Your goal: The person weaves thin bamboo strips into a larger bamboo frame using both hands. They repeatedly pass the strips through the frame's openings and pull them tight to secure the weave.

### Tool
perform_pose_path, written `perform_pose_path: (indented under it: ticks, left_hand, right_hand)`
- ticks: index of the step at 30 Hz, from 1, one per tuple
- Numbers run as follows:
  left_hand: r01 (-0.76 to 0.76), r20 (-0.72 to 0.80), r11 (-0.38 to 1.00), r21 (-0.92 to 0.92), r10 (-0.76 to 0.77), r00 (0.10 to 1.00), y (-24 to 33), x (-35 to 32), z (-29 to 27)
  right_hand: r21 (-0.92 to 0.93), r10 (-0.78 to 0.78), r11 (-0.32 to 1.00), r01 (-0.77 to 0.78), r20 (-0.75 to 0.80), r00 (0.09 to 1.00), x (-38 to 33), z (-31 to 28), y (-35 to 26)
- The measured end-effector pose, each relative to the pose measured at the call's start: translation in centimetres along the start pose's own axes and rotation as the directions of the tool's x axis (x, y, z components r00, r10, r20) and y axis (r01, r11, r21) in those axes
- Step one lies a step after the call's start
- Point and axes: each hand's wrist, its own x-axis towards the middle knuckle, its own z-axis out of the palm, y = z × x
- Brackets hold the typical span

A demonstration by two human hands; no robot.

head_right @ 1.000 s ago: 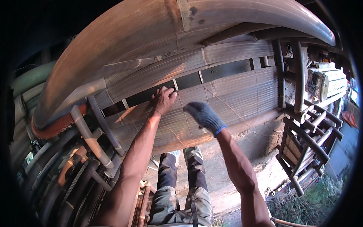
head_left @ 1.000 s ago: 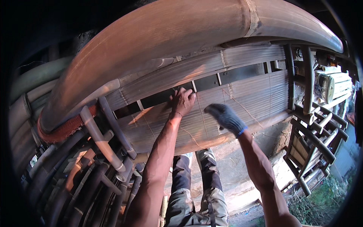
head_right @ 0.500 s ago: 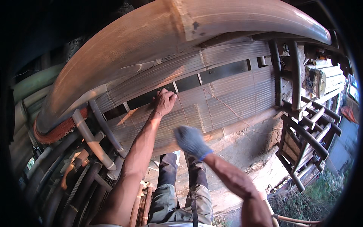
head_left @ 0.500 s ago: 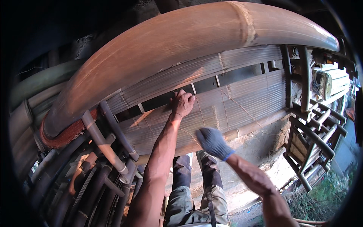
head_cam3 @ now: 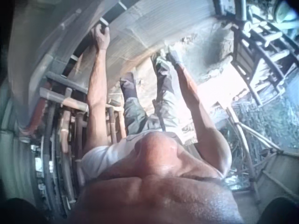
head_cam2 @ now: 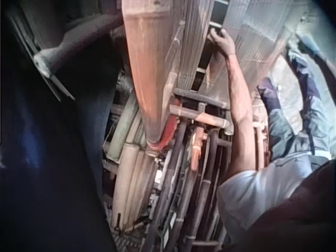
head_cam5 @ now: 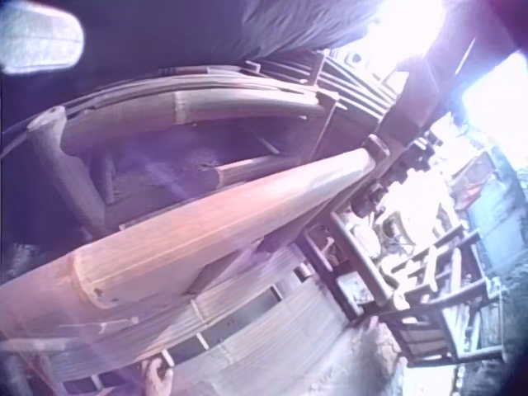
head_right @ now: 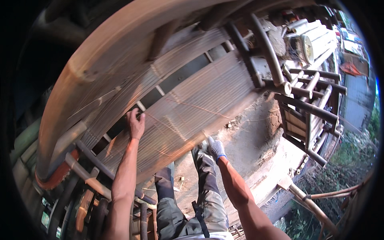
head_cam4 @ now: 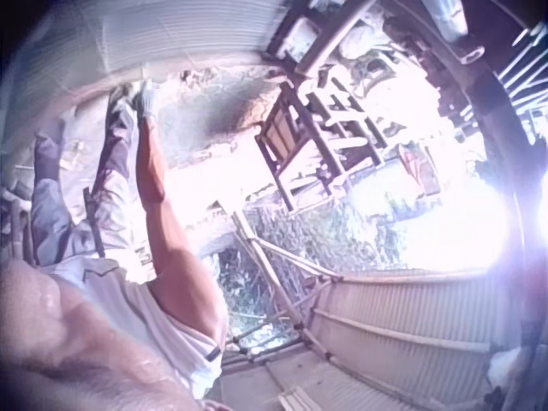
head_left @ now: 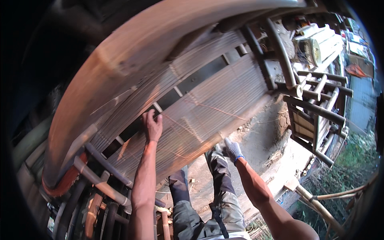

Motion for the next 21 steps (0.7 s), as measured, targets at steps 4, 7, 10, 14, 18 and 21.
perform_pose_path:
  ticks: [4, 7, 10, 14, 18, 21]
  left_hand:
    - [-0.241, 0.01, 0.936, 0.257, 0.246, 0.969, 6.3, -1.6, 1.2]
    - [-0.389, 0.196, 0.888, 0.244, 0.348, 0.917, 11.0, -2.1, 5.5]
    - [-0.592, 0.32, 0.784, 0.188, 0.521, 0.792, 15.4, -2.7, 10.3]
    - [-0.481, 0.554, 0.873, 0.083, 0.36, 0.75, 16.8, -3.5, 10.7]
    - [-0.097, -0.08, 0.986, -0.134, 0.087, 0.993, 15.5, 0.1, 7.1]
    - [0.09, -0.364, 0.995, -0.031, -0.095, 0.926, 9.7, 3.1, 5.5]
  right_hand:
    - [0.134, 0.43, 0.898, -0.42, -0.475, 0.768, -2.7, -7.3, 1.6]
    - [-0.038, -0.017, 0.999, -0.015, -0.722, 0.692, 1.2, -12.5, -0.4]
    - [-0.085, -0.261, 0.963, 0.257, -0.545, 0.797, 3.9, -14.3, -0.6]
    - [0.822, -0.299, 0.562, 0.09, 0.101, 0.949, -1.9, -21.9, -2.6]
    - [0.758, -0.196, 0.577, 0.303, -0.232, 0.953, 0.2, -34.2, 1.1]
    - [0.5, -0.114, 0.711, 0.495, -0.612, 0.783, 8.1, -35.9, -0.8]
